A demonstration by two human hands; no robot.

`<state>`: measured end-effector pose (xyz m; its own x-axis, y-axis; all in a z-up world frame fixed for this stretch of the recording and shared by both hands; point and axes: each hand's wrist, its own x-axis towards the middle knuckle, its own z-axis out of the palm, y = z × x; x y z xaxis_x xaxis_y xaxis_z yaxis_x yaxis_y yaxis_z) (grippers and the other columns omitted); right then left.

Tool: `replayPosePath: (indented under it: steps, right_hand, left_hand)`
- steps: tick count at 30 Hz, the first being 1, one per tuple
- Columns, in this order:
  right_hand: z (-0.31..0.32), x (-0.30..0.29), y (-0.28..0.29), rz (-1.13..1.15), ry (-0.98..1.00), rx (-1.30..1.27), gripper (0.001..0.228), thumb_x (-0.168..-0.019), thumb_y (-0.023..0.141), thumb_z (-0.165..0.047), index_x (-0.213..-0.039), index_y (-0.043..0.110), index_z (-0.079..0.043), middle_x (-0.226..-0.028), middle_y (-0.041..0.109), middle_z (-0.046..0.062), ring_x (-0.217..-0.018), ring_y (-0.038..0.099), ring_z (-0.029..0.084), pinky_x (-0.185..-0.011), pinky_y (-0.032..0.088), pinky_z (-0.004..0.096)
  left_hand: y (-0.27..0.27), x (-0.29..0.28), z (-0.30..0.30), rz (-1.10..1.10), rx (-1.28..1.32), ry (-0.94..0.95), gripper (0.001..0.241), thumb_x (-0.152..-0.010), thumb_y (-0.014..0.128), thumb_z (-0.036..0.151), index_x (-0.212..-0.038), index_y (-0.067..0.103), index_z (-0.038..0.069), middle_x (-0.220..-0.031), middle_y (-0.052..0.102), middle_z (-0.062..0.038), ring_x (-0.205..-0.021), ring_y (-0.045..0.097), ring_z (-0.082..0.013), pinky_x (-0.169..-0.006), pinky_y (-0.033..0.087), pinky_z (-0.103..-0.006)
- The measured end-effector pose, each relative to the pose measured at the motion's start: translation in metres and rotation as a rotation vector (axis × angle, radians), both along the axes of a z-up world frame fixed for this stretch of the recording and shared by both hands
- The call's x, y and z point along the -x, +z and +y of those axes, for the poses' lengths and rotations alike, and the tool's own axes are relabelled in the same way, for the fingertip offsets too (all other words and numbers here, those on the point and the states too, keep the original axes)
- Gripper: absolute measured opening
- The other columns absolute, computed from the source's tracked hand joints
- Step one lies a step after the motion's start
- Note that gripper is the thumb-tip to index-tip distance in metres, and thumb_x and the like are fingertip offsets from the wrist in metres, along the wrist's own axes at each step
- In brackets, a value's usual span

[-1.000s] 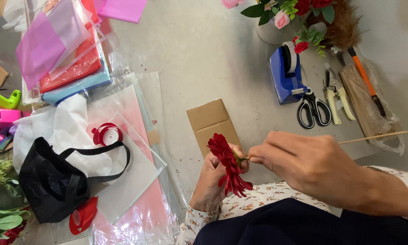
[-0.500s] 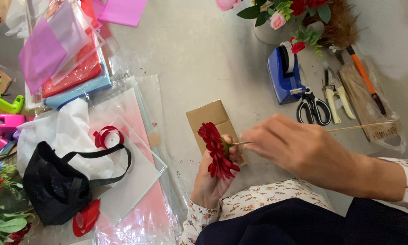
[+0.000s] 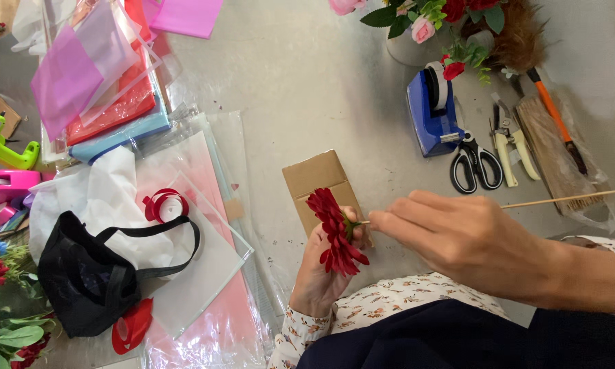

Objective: The person prepares a base for a floral arrangement by hand and with a wooden stick. The person holds a red flower and inserts a wooden stick into its base, then presses the stick into a rectangular foam block contained in a small cardboard box.

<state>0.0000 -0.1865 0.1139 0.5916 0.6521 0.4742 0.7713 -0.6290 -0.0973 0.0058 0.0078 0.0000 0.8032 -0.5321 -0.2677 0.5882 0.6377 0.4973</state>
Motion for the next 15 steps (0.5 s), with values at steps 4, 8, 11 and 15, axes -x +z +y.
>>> replayPosePath:
  steps: [4,8,11,15]
  right_hand:
    - [0.0,-0.002,-0.001,0.382,-0.038,-0.157,0.003,-0.089,0.055,-0.009,-0.091,0.057,-0.009,-0.07,0.054,-0.001,-0.056,0.052,0.013,-0.047,0.04,0.029]
    - [0.0,-0.004,-0.005,0.622,-0.118,-0.226,0.014,-0.089,0.058,-0.024,-0.079,0.057,-0.015,-0.057,0.053,-0.006,-0.043,0.046,0.008,-0.039,0.036,0.027]
    - [0.002,-0.006,-0.002,0.519,-0.078,-0.175,0.013,-0.091,0.057,-0.02,-0.081,0.054,-0.012,-0.063,0.052,-0.004,-0.051,0.051,0.009,-0.045,0.04,0.029]
    - [-0.007,-0.001,0.007,0.387,-0.02,-0.102,0.022,-0.086,0.058,-0.011,-0.108,0.06,-0.006,-0.09,0.067,0.002,-0.073,0.065,0.014,-0.058,0.054,0.029]
  left_hand:
    - [0.0,-0.001,0.0,0.017,-0.026,-0.013,0.011,-0.092,0.054,0.011,-0.096,0.056,0.001,-0.093,0.051,-0.003,-0.076,0.057,-0.0091,-0.07,0.046,-0.0187]
    - [-0.002,-0.001,0.002,-0.022,-0.029,-0.047,0.015,-0.087,0.062,0.014,-0.096,0.057,0.003,-0.093,0.052,-0.001,-0.075,0.059,-0.0071,-0.07,0.044,-0.0189]
    - [-0.002,-0.003,0.004,0.009,0.023,-0.027,0.015,-0.09,0.058,0.014,-0.099,0.055,0.002,-0.094,0.052,-0.002,-0.079,0.059,-0.0075,-0.072,0.045,-0.0193]
    - [-0.006,-0.002,0.008,0.013,0.059,-0.041,0.017,-0.089,0.06,0.013,-0.1,0.054,0.002,-0.089,0.052,-0.002,-0.08,0.055,-0.0076,-0.069,0.044,-0.0178]
